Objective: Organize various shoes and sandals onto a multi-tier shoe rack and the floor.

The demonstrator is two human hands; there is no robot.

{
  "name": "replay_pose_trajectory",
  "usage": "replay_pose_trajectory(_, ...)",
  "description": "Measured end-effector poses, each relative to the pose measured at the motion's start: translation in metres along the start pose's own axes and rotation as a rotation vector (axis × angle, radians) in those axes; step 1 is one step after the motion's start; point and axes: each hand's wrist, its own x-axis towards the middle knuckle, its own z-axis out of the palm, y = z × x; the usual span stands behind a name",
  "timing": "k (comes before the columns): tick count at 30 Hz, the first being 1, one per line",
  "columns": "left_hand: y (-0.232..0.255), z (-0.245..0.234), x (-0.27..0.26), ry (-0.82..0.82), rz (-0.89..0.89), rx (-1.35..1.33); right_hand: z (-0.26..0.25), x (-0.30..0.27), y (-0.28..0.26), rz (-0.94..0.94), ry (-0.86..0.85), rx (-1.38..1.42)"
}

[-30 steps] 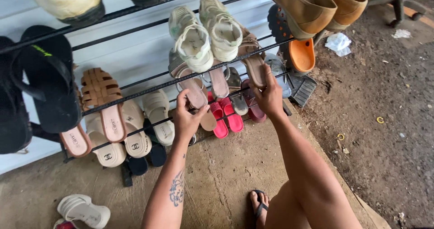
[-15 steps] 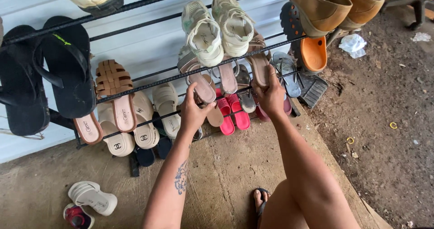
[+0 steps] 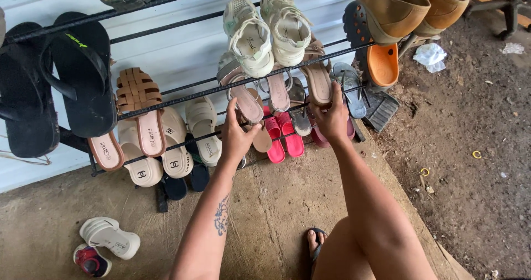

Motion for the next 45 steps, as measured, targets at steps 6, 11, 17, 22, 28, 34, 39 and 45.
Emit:
replay_pose_trajectory(6, -0.002, 0.0, -0.008, 0.082, 0.14, 0.134, 0.001, -0.001, 0.0, 0.008, -0.003, 0.037)
replay_pose_trajectory(11, -0.006, 0.0, -0.007, 0.048, 0.041, 0.113, 0.002, -0.002, 0.002, -0.039, 0.023, 0.014)
replay_pose_trajectory(17, -0.007, 0.0, -0.007, 0.029, 0.062, 0.139, 0.002, -0.004, 0.0, -0.027, 0.015, 0.0)
replay_pose_trajectory(22, -0.008, 0.001, -0.005, 0.019, 0.076, 0.119, -0.001, -0.008, -0.007, -0.027, -0.002, 0.044)
replay_pose_trajectory(28, -0.001, -0.001, -0.005, 0.027, 0.017, 0.086, 0.003, -0.01, -0.005, 0.002, -0.047, 0.046)
replay_pose_trajectory(34, -0.006, -0.004, -0.02, 0.061, 0.034, 0.082, 0.015, -0.021, 0.012, 0.007, -0.023, -0.085)
replay_pose_trajectory(39, -0.024, -0.013, -0.062, 0.171, 0.209, 0.28, 0.041, -0.038, 0.067, -0.131, 0.011, -0.197)
replay_pose_trajectory(45, -0.044, -0.047, -0.116, 0.197, 0.258, 0.378, 0.064, -0.066, 0.101, 0.046, -0.44, -0.282)
